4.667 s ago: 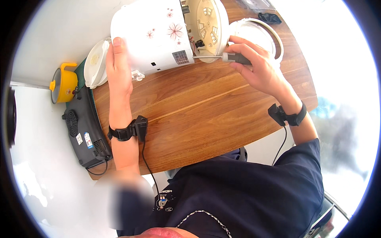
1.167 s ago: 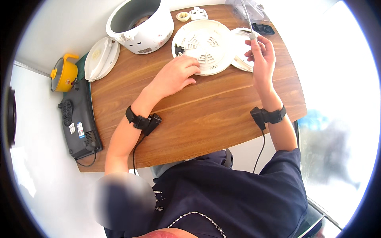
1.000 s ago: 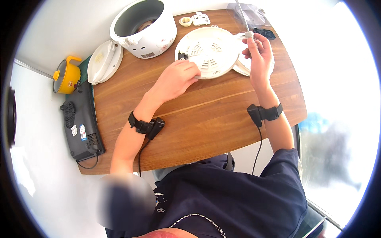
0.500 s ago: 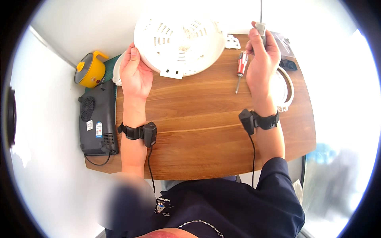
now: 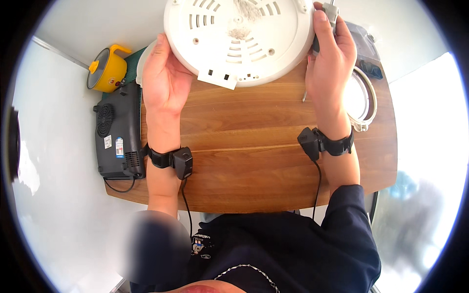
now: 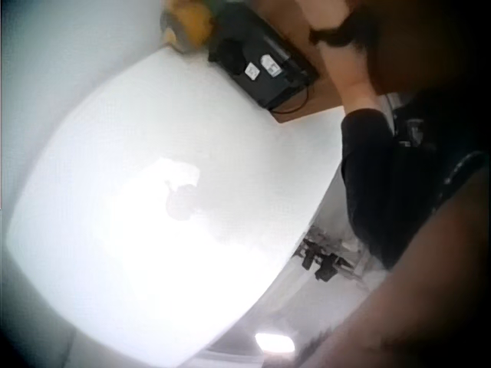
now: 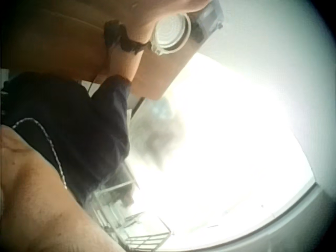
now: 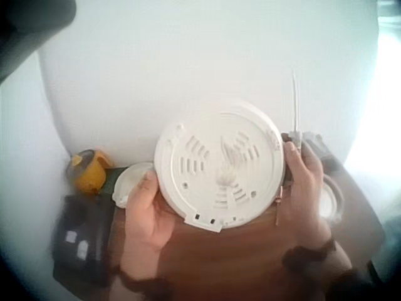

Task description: The person disassembles a white rice cooker by removing the lid, unscrewing the base, and prying open the main body. They use a screwdriver to remove screws and separate the components, placing them on the table.

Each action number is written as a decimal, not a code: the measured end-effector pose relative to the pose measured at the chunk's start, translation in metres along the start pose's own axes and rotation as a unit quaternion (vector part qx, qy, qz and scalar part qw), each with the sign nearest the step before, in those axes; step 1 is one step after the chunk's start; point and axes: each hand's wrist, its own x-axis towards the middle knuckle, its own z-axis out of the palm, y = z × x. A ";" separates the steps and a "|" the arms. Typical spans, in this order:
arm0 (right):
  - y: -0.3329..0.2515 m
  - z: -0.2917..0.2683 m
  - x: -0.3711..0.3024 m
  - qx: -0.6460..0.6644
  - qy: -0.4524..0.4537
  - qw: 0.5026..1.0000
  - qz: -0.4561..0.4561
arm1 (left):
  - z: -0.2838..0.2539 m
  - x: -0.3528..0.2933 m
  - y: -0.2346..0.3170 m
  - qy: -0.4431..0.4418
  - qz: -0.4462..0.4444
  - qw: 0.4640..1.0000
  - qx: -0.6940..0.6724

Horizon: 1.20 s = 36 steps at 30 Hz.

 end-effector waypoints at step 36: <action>-0.046 -0.016 0.001 -0.028 -0.089 0.992 0.081 | 0.050 -0.029 -0.006 -0.209 0.456 0.461 0.732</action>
